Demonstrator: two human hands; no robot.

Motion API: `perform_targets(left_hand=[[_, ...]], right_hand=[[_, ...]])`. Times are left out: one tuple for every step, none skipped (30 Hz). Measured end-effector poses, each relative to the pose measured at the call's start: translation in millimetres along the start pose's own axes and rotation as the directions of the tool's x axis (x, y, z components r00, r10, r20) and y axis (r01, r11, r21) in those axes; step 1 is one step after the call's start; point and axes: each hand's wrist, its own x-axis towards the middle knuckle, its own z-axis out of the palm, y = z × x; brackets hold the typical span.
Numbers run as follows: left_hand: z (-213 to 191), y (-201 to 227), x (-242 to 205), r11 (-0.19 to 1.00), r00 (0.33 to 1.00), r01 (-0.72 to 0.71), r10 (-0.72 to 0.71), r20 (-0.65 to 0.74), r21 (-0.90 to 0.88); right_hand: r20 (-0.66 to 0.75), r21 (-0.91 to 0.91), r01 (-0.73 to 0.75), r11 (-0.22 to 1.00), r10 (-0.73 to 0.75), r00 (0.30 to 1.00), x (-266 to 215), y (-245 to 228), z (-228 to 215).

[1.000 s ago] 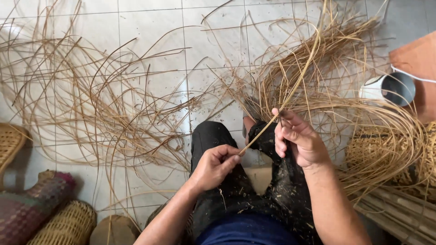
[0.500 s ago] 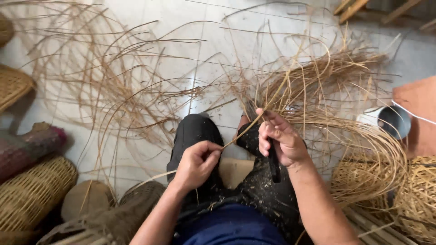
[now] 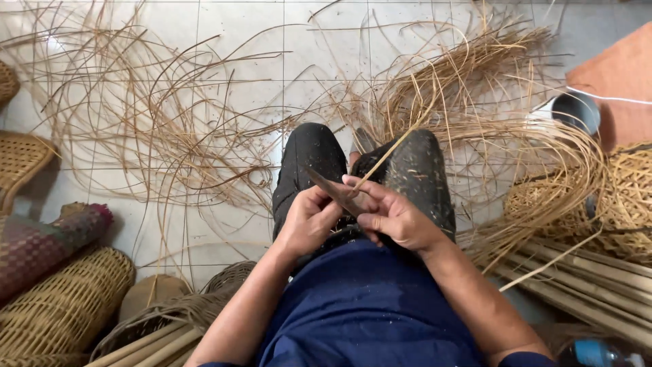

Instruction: Splitting long rattan strands into thinner strips using a hand knife

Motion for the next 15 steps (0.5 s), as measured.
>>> perform_targets(left_hand=[[2,-3,-5,1.000,1.000,-0.004,0.004,0.003,0.000],[5,-6,-10,1.000,1.000,-0.013,0.013,0.010,0.005],[8,-7,-13,1.000,1.000,-0.025,0.025,0.012,0.010],[10,-6,-15,0.999,0.999,-0.032,0.031,0.011,0.011],[11,-5,-18,0.998,0.999,-0.054,0.054,-0.002,0.043],[13,-4,-22,0.994,0.997,-0.076,0.077,-0.014,0.075],[12,-6,-23,0.994,0.996,-0.080,0.082,-0.022,0.079],[12,-8,-24,0.995,0.995,-0.089,0.091,-0.043,0.047],[11,-9,-22,0.995,0.993,-0.101,0.102,-0.056,0.018],[11,-9,-21,0.994,0.992,-0.108,0.109,-0.055,0.026],[13,-10,-23,0.996,0.995,-0.086,0.087,-0.047,0.021],[14,-11,-24,0.998,0.997,-0.064,0.065,-0.039,0.016],[17,-11,-25,0.998,0.998,-0.057,0.058,-0.030,0.019],[20,-11,-26,0.998,0.998,-0.063,0.064,-0.019,0.032],[23,-10,-25,0.996,0.997,-0.075,0.076,-0.007,0.046]], right_hand=[[-0.001,-0.003,0.003,1.000,-0.003,1.000,-6,2,-4],[-0.029,-0.007,0.018,1.000,-0.018,0.999,-12,3,-9],[-0.053,-0.013,0.033,0.999,-0.033,0.998,-15,3,-15],[-0.048,-0.016,0.037,0.999,-0.037,0.998,-17,5,-17],[-0.031,0.009,0.026,1.000,-0.026,0.999,-20,8,-18],[-0.013,0.035,0.015,0.999,-0.014,1.000,-22,11,-19],[-0.003,0.036,0.017,0.999,-0.016,1.000,-24,8,-15],[0.044,0.073,0.000,0.997,-0.003,0.999,-26,5,-11],[0.086,0.108,-0.011,0.994,0.002,0.996,-27,2,-8],[0.091,0.108,-0.002,0.994,-0.007,0.996,-24,-2,-12],[0.063,0.104,0.025,0.994,-0.031,0.998,-25,-4,-14],[0.035,0.099,0.052,0.994,-0.055,0.998,-27,-5,-17],[0.026,0.104,0.055,0.993,-0.058,0.998,-25,-1,-23],[0.000,0.109,0.062,0.992,-0.062,0.998,-24,3,-30],[-0.022,0.110,0.073,0.991,-0.071,0.997,-20,6,-38]])
